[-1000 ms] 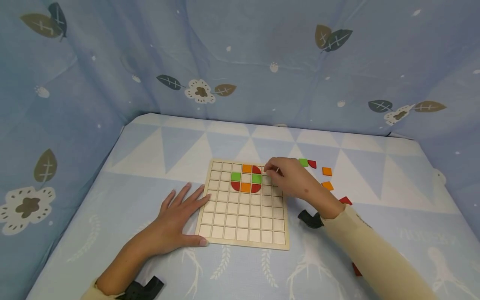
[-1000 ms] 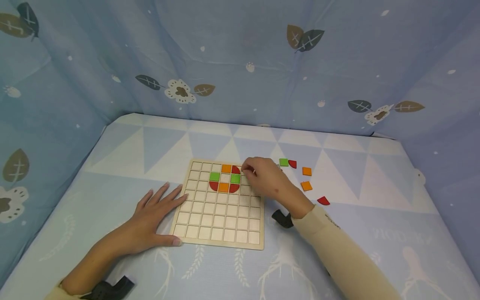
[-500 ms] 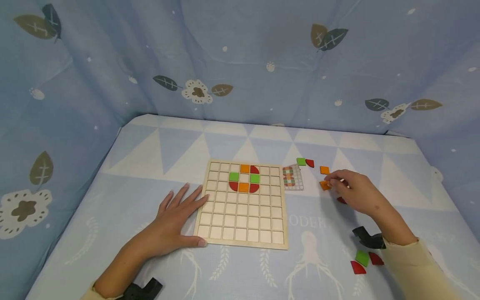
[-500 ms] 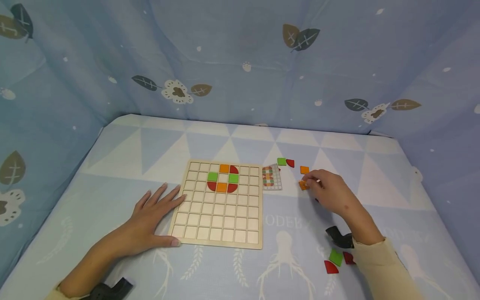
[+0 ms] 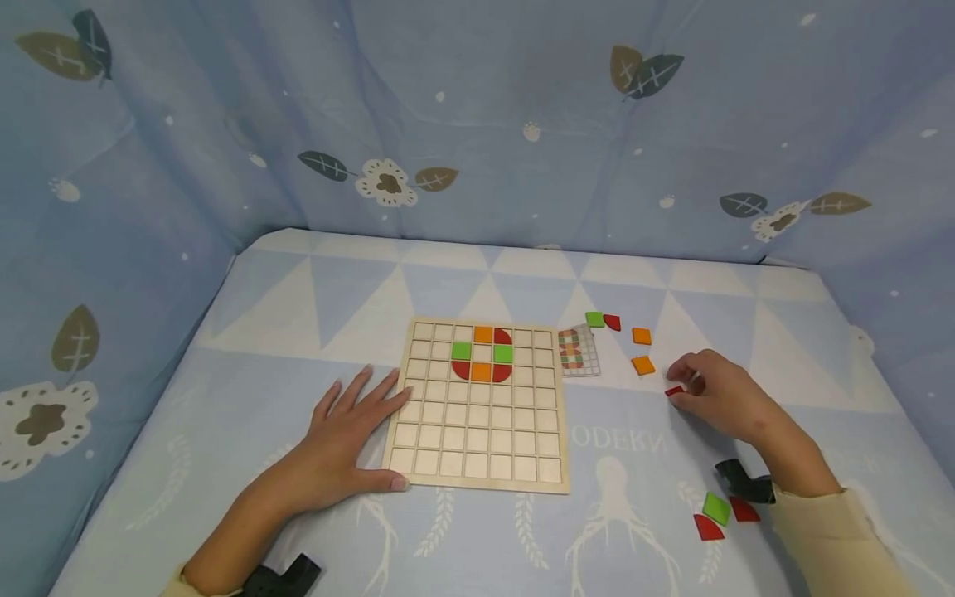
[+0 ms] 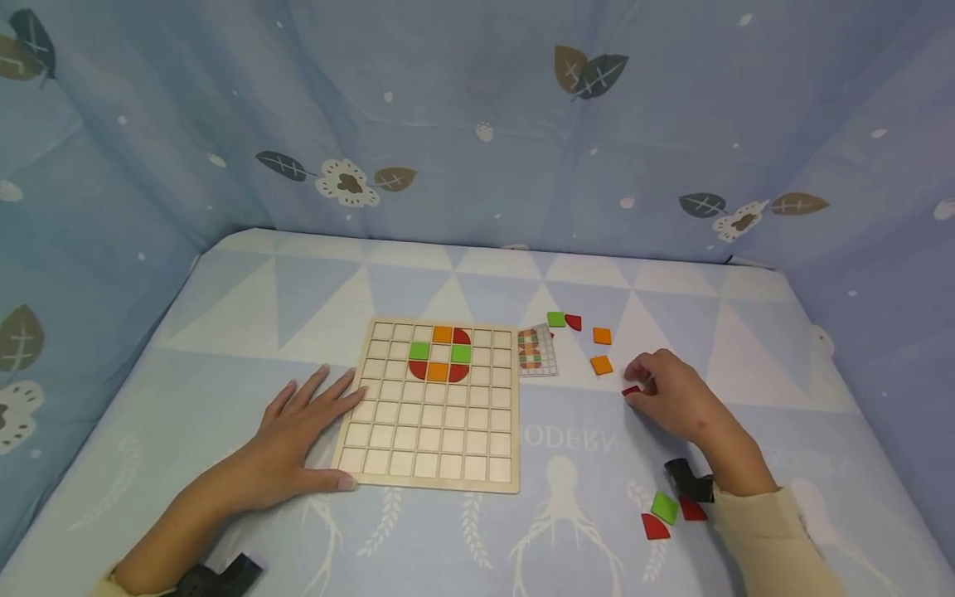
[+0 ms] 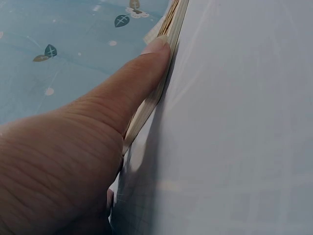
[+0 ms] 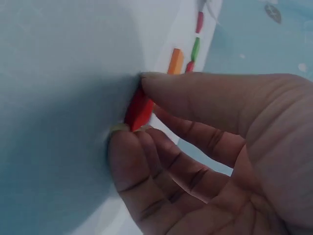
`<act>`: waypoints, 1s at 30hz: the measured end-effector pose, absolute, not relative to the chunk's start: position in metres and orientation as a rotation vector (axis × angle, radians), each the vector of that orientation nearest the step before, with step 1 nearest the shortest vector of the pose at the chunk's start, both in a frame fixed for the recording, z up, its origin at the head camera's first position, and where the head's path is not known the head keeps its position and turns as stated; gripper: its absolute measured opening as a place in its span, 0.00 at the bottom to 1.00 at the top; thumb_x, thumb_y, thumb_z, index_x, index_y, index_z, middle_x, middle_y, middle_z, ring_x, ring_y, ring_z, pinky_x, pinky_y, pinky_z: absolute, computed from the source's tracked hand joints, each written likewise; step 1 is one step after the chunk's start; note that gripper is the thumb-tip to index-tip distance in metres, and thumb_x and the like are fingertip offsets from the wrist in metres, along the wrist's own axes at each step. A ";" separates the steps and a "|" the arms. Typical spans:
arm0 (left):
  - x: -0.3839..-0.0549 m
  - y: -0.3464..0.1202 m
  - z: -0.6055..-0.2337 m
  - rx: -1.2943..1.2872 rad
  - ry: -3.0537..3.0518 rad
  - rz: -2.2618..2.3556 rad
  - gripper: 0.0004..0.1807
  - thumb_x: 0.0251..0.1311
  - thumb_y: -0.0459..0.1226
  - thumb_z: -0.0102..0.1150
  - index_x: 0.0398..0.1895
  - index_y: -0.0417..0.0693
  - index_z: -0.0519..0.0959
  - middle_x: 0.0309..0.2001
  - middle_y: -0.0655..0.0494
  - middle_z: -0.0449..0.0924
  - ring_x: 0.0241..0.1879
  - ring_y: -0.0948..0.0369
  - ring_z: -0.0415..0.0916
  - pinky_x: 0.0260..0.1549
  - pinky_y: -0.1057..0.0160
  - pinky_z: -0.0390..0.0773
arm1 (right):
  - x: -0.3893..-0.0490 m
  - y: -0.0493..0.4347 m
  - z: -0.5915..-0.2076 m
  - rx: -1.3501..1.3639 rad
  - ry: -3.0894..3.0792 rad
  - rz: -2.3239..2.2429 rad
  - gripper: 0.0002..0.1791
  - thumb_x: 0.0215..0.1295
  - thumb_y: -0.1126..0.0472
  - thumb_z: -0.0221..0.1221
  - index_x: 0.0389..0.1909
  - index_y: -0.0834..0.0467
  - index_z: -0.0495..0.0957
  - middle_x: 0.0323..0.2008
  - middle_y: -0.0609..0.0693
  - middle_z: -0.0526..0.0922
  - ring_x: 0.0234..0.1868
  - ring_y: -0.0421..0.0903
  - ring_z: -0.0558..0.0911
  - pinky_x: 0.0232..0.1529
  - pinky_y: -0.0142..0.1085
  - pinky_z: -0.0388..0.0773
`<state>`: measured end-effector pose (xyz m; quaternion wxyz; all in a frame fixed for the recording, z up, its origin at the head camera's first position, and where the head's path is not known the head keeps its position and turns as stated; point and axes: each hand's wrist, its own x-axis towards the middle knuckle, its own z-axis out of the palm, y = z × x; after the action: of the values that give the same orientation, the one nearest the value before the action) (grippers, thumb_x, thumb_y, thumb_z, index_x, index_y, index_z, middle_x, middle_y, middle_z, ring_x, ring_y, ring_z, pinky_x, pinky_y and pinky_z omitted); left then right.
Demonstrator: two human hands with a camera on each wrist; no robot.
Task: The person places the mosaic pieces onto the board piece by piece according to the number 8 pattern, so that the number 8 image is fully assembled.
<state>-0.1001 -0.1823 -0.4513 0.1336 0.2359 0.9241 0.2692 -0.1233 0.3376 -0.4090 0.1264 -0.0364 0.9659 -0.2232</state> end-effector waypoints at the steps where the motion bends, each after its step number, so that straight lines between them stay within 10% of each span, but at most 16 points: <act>1: -0.100 -0.183 -0.451 0.683 2.679 0.782 0.62 0.45 0.69 0.74 0.84 0.62 0.59 0.85 0.56 0.46 0.83 0.46 0.28 0.73 0.34 0.29 | -0.123 0.336 -0.409 -0.097 2.814 -0.644 0.13 0.64 0.66 0.70 0.46 0.65 0.81 0.41 0.56 0.79 0.41 0.54 0.76 0.42 0.47 0.80; 13: -0.100 -0.183 -0.452 0.674 2.685 0.791 0.62 0.45 0.69 0.75 0.84 0.62 0.59 0.85 0.56 0.46 0.83 0.47 0.28 0.73 0.34 0.29 | -0.122 0.329 -0.413 -0.014 2.888 -0.580 0.10 0.70 0.61 0.67 0.39 0.64 0.79 0.28 0.50 0.76 0.31 0.49 0.73 0.30 0.40 0.72; 22: -0.101 -0.185 -0.451 0.704 2.691 0.787 0.62 0.46 0.69 0.73 0.84 0.61 0.58 0.85 0.55 0.46 0.83 0.47 0.28 0.74 0.34 0.30 | -0.120 0.321 -0.405 -0.090 2.805 -0.517 0.15 0.64 0.68 0.69 0.48 0.69 0.77 0.37 0.56 0.83 0.39 0.54 0.79 0.44 0.54 0.82; 30: -0.100 -0.185 -0.454 0.705 2.680 0.799 0.62 0.47 0.70 0.73 0.84 0.62 0.58 0.85 0.56 0.45 0.83 0.47 0.27 0.74 0.35 0.29 | -0.112 0.322 -0.406 -0.078 2.827 -0.525 0.15 0.67 0.63 0.68 0.48 0.67 0.78 0.33 0.51 0.80 0.35 0.50 0.77 0.36 0.45 0.78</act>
<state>-0.1003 -0.1850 -0.4535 0.1286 0.2424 0.9216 0.2747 -0.1119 0.3216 -0.4058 0.1321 -0.0269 0.9742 -0.1809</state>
